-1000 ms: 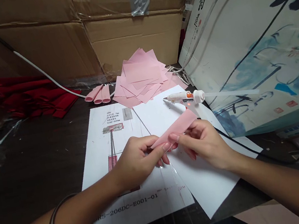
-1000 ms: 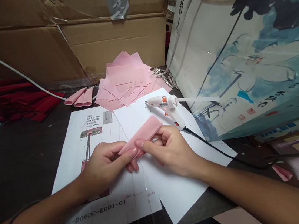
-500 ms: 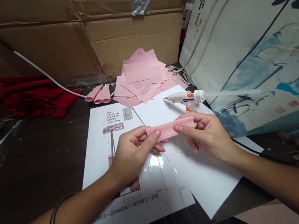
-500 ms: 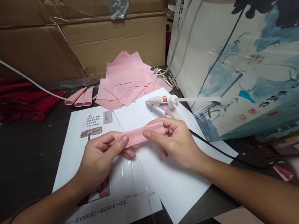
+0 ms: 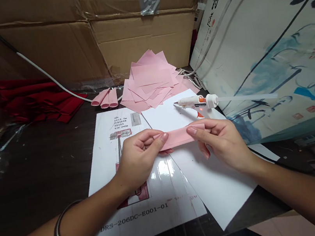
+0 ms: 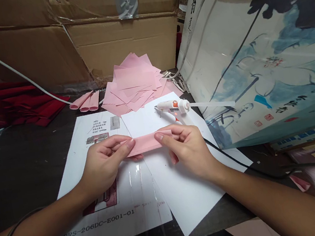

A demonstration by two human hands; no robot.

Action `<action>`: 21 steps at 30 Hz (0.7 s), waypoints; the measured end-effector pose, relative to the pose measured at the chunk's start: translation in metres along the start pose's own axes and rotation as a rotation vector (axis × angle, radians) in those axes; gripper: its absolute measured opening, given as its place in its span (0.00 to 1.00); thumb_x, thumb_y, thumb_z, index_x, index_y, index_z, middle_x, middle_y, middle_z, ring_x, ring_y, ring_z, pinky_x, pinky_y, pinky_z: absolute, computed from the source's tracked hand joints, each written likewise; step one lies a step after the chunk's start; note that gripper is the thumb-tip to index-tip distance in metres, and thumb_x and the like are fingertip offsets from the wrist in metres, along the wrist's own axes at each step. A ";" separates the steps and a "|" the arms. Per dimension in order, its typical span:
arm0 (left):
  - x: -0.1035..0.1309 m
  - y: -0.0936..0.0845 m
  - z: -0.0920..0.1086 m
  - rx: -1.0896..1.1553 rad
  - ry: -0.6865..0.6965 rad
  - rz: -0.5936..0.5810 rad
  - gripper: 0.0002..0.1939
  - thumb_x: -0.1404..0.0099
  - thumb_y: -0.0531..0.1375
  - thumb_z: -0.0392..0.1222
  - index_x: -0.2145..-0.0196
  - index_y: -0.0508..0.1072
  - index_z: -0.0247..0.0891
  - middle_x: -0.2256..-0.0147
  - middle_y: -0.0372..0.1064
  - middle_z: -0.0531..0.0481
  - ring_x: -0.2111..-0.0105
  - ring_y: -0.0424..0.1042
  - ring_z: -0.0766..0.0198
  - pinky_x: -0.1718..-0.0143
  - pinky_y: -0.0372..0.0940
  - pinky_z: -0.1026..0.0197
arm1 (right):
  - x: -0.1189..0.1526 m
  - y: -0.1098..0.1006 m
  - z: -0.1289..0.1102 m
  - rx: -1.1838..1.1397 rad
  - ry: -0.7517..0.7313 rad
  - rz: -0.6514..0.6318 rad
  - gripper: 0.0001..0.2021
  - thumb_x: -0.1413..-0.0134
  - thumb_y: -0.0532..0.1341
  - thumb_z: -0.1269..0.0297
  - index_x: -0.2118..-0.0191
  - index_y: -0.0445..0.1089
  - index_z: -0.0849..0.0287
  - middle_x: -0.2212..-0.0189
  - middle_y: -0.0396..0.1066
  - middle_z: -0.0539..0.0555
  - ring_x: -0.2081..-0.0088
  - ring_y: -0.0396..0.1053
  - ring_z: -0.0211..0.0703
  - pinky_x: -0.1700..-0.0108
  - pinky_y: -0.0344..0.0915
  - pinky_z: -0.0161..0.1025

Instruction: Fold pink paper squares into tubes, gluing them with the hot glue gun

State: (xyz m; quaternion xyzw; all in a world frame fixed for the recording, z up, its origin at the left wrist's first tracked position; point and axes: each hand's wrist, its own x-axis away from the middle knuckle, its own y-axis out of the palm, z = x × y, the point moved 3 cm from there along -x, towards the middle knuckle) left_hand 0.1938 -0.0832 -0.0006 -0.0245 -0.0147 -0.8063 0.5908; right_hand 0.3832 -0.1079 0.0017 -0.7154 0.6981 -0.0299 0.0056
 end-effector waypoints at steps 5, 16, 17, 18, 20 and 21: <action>-0.001 -0.001 -0.001 -0.015 0.020 0.037 0.09 0.38 0.64 0.45 0.68 0.75 0.35 0.74 0.77 0.51 0.75 0.77 0.64 0.71 0.72 0.66 | 0.002 0.002 -0.005 0.066 -0.013 0.022 0.11 0.44 0.64 0.57 0.63 0.77 0.60 0.89 0.60 0.44 0.87 0.58 0.33 0.84 0.53 0.33; -0.003 -0.004 0.003 -0.051 0.023 0.035 0.11 0.35 0.61 0.44 0.72 0.76 0.35 0.80 0.74 0.51 0.77 0.75 0.65 0.71 0.71 0.65 | -0.001 -0.001 0.004 -0.046 -0.016 0.001 0.11 0.44 0.64 0.57 0.64 0.77 0.59 0.84 0.63 0.46 0.85 0.59 0.34 0.83 0.54 0.34; -0.003 -0.004 0.002 -0.053 0.020 0.030 0.12 0.35 0.60 0.45 0.72 0.75 0.35 0.79 0.74 0.51 0.76 0.75 0.65 0.70 0.71 0.64 | -0.001 -0.001 0.005 -0.043 -0.018 0.008 0.11 0.44 0.65 0.56 0.64 0.77 0.59 0.84 0.63 0.46 0.85 0.59 0.34 0.83 0.54 0.34; -0.002 -0.004 0.002 -0.048 0.019 0.020 0.14 0.33 0.59 0.46 0.72 0.75 0.35 0.79 0.74 0.51 0.76 0.75 0.65 0.70 0.71 0.64 | -0.001 -0.002 0.005 -0.042 -0.021 0.016 0.11 0.44 0.65 0.56 0.63 0.77 0.59 0.84 0.63 0.46 0.85 0.59 0.34 0.83 0.54 0.34; -0.002 -0.003 0.000 -0.024 0.030 -0.008 0.19 0.31 0.55 0.49 0.72 0.75 0.35 0.77 0.74 0.50 0.75 0.75 0.65 0.69 0.71 0.63 | -0.001 -0.003 0.006 -0.045 -0.025 0.025 0.11 0.45 0.65 0.56 0.62 0.77 0.59 0.84 0.63 0.46 0.84 0.59 0.34 0.83 0.55 0.35; -0.001 -0.004 0.000 -0.012 0.042 -0.015 0.19 0.30 0.54 0.50 0.71 0.75 0.35 0.77 0.74 0.50 0.74 0.75 0.65 0.68 0.71 0.63 | -0.001 -0.003 0.006 -0.047 -0.026 0.026 0.11 0.44 0.65 0.56 0.62 0.77 0.58 0.83 0.63 0.46 0.84 0.59 0.34 0.83 0.55 0.35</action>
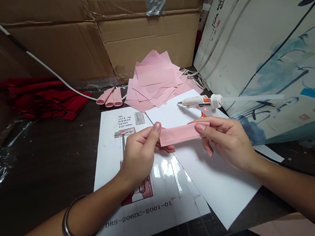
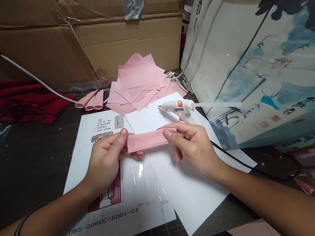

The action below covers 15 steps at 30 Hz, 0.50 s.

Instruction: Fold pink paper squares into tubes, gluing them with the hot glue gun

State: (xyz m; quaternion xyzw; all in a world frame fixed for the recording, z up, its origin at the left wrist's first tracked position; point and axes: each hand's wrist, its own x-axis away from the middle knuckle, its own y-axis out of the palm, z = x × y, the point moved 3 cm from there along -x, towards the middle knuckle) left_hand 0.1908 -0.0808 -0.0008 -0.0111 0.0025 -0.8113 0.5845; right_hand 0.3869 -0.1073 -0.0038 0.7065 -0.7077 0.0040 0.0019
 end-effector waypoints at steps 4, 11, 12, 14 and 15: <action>0.000 -0.004 -0.002 -0.011 0.037 0.019 0.12 0.33 0.59 0.46 0.70 0.73 0.35 0.76 0.73 0.52 0.74 0.72 0.68 0.69 0.68 0.66 | 0.001 0.000 -0.001 0.010 -0.017 -0.001 0.09 0.44 0.64 0.57 0.62 0.77 0.57 0.84 0.62 0.46 0.84 0.59 0.34 0.82 0.55 0.35; 0.000 -0.002 -0.002 0.037 0.011 0.038 0.11 0.32 0.59 0.46 0.68 0.72 0.36 0.76 0.74 0.53 0.74 0.74 0.68 0.67 0.69 0.66 | 0.001 0.001 -0.006 0.089 -0.054 0.034 0.09 0.43 0.64 0.57 0.62 0.77 0.56 0.84 0.63 0.45 0.85 0.60 0.33 0.82 0.55 0.34; 0.000 -0.001 -0.001 0.057 0.009 0.027 0.10 0.33 0.60 0.45 0.67 0.72 0.36 0.75 0.75 0.52 0.73 0.75 0.68 0.67 0.70 0.66 | 0.001 0.001 -0.007 0.099 -0.061 0.038 0.09 0.43 0.64 0.57 0.62 0.77 0.57 0.84 0.63 0.45 0.85 0.60 0.33 0.82 0.55 0.34; 0.001 0.002 -0.001 0.090 0.002 -0.008 0.08 0.36 0.63 0.44 0.66 0.72 0.35 0.74 0.76 0.52 0.72 0.77 0.66 0.67 0.72 0.66 | 0.002 0.001 -0.010 0.121 -0.072 0.043 0.09 0.42 0.63 0.57 0.63 0.77 0.57 0.85 0.63 0.45 0.85 0.60 0.33 0.83 0.55 0.33; 0.001 0.004 -0.001 0.098 -0.007 -0.021 0.08 0.37 0.64 0.43 0.67 0.72 0.35 0.74 0.77 0.51 0.71 0.78 0.65 0.66 0.72 0.66 | 0.002 0.001 -0.010 0.131 -0.074 0.044 0.09 0.42 0.63 0.58 0.64 0.76 0.57 0.86 0.63 0.45 0.86 0.60 0.32 0.82 0.55 0.33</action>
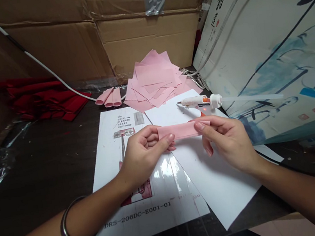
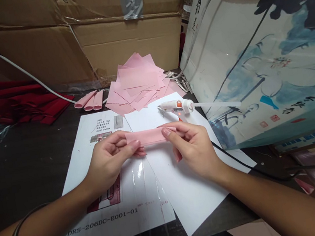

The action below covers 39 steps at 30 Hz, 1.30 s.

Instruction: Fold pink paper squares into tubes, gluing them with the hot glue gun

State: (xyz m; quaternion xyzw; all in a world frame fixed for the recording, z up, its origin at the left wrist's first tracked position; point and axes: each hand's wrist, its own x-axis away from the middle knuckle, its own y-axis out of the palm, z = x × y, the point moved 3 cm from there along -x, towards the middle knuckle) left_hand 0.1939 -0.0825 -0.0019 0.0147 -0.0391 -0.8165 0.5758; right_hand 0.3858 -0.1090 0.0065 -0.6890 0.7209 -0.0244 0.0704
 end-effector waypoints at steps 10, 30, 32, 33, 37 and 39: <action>-0.002 -0.002 -0.004 -0.018 -0.031 0.041 0.09 0.39 0.66 0.43 0.68 0.73 0.34 0.73 0.78 0.50 0.71 0.79 0.66 0.66 0.73 0.69 | -0.003 0.000 -0.003 0.066 0.009 0.017 0.11 0.41 0.62 0.56 0.68 0.74 0.58 0.88 0.61 0.44 0.85 0.58 0.31 0.80 0.55 0.32; -0.006 -0.012 -0.003 0.100 0.086 0.239 0.11 0.33 0.59 0.47 0.67 0.72 0.36 0.74 0.75 0.53 0.74 0.76 0.69 0.70 0.72 0.70 | 0.000 0.000 -0.001 -0.017 -0.057 -0.126 0.07 0.43 0.62 0.65 0.72 0.69 0.59 0.85 0.56 0.42 0.83 0.51 0.28 0.81 0.48 0.30; -0.008 -0.013 -0.004 0.111 0.063 0.255 0.11 0.32 0.58 0.48 0.64 0.71 0.36 0.72 0.75 0.52 0.75 0.76 0.68 0.72 0.73 0.68 | 0.000 0.000 -0.001 -0.023 -0.062 -0.111 0.07 0.43 0.62 0.65 0.72 0.70 0.58 0.85 0.55 0.42 0.83 0.51 0.28 0.81 0.47 0.31; -0.008 -0.013 -0.004 0.117 0.048 0.238 0.12 0.31 0.57 0.49 0.62 0.71 0.37 0.72 0.75 0.52 0.76 0.76 0.67 0.72 0.73 0.67 | 0.000 0.000 0.000 -0.023 -0.064 -0.103 0.07 0.43 0.62 0.64 0.72 0.70 0.58 0.85 0.55 0.42 0.83 0.50 0.28 0.81 0.47 0.31; -0.005 -0.009 -0.003 0.077 0.048 0.112 0.13 0.33 0.59 0.50 0.61 0.71 0.37 0.74 0.74 0.53 0.75 0.76 0.67 0.70 0.73 0.66 | 0.000 0.001 -0.001 -0.017 -0.053 -0.093 0.07 0.43 0.63 0.64 0.72 0.70 0.58 0.85 0.55 0.42 0.83 0.50 0.28 0.81 0.47 0.32; -0.002 -0.006 -0.001 0.011 0.058 0.071 0.10 0.36 0.63 0.45 0.64 0.72 0.36 0.75 0.74 0.53 0.75 0.76 0.69 0.69 0.72 0.69 | 0.000 0.001 -0.002 -0.009 -0.041 -0.103 0.07 0.44 0.63 0.63 0.71 0.70 0.58 0.85 0.56 0.42 0.83 0.51 0.29 0.81 0.47 0.32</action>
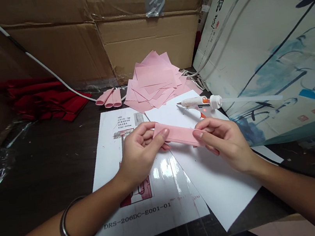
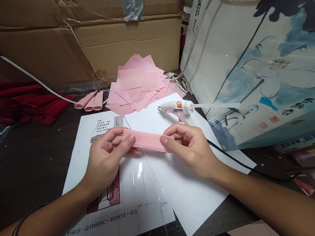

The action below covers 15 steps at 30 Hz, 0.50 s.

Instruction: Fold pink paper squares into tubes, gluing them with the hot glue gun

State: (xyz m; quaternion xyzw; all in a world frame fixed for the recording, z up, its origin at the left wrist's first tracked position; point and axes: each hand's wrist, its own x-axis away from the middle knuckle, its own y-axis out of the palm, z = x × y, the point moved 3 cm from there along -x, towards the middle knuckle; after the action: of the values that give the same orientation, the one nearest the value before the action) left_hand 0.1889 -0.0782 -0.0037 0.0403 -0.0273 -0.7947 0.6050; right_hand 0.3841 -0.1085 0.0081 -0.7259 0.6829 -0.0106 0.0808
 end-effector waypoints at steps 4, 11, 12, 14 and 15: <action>0.001 0.002 0.001 -0.046 -0.019 -0.004 0.07 0.38 0.65 0.42 0.67 0.73 0.35 0.75 0.76 0.52 0.74 0.77 0.69 0.69 0.71 0.71 | -0.001 0.003 -0.002 0.040 0.033 -0.096 0.10 0.40 0.61 0.58 0.67 0.72 0.59 0.80 0.64 0.45 0.82 0.53 0.29 0.80 0.48 0.33; -0.002 0.003 0.001 -0.031 -0.074 0.027 0.07 0.40 0.66 0.42 0.68 0.74 0.36 0.76 0.77 0.52 0.76 0.77 0.67 0.70 0.73 0.68 | 0.000 0.007 -0.001 0.080 0.119 -0.116 0.08 0.42 0.63 0.61 0.65 0.74 0.60 0.83 0.59 0.43 0.84 0.46 0.28 0.81 0.45 0.34; -0.002 0.003 0.001 -0.030 -0.081 0.036 0.07 0.40 0.66 0.42 0.68 0.74 0.36 0.76 0.77 0.52 0.76 0.77 0.66 0.70 0.73 0.68 | 0.000 0.007 -0.001 0.078 0.117 -0.109 0.07 0.43 0.63 0.61 0.65 0.74 0.60 0.84 0.57 0.42 0.84 0.45 0.29 0.81 0.45 0.33; -0.002 0.003 0.001 -0.030 -0.083 0.050 0.07 0.41 0.66 0.42 0.69 0.74 0.36 0.76 0.76 0.51 0.76 0.77 0.65 0.70 0.73 0.66 | 0.000 0.008 -0.002 0.075 0.099 -0.099 0.08 0.43 0.63 0.61 0.65 0.74 0.61 0.85 0.54 0.42 0.83 0.45 0.30 0.81 0.45 0.34; -0.002 0.003 0.001 -0.032 -0.077 0.052 0.08 0.41 0.66 0.42 0.69 0.75 0.36 0.76 0.76 0.51 0.76 0.77 0.65 0.70 0.73 0.65 | 0.000 0.008 -0.002 0.074 0.089 -0.095 0.08 0.43 0.63 0.61 0.65 0.74 0.61 0.85 0.54 0.42 0.83 0.46 0.30 0.81 0.45 0.34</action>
State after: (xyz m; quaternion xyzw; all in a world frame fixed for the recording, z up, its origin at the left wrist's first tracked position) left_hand 0.1921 -0.0775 -0.0026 -0.0006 -0.0390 -0.7801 0.6244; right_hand 0.3764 -0.1088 0.0093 -0.7529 0.6497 -0.0717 0.0765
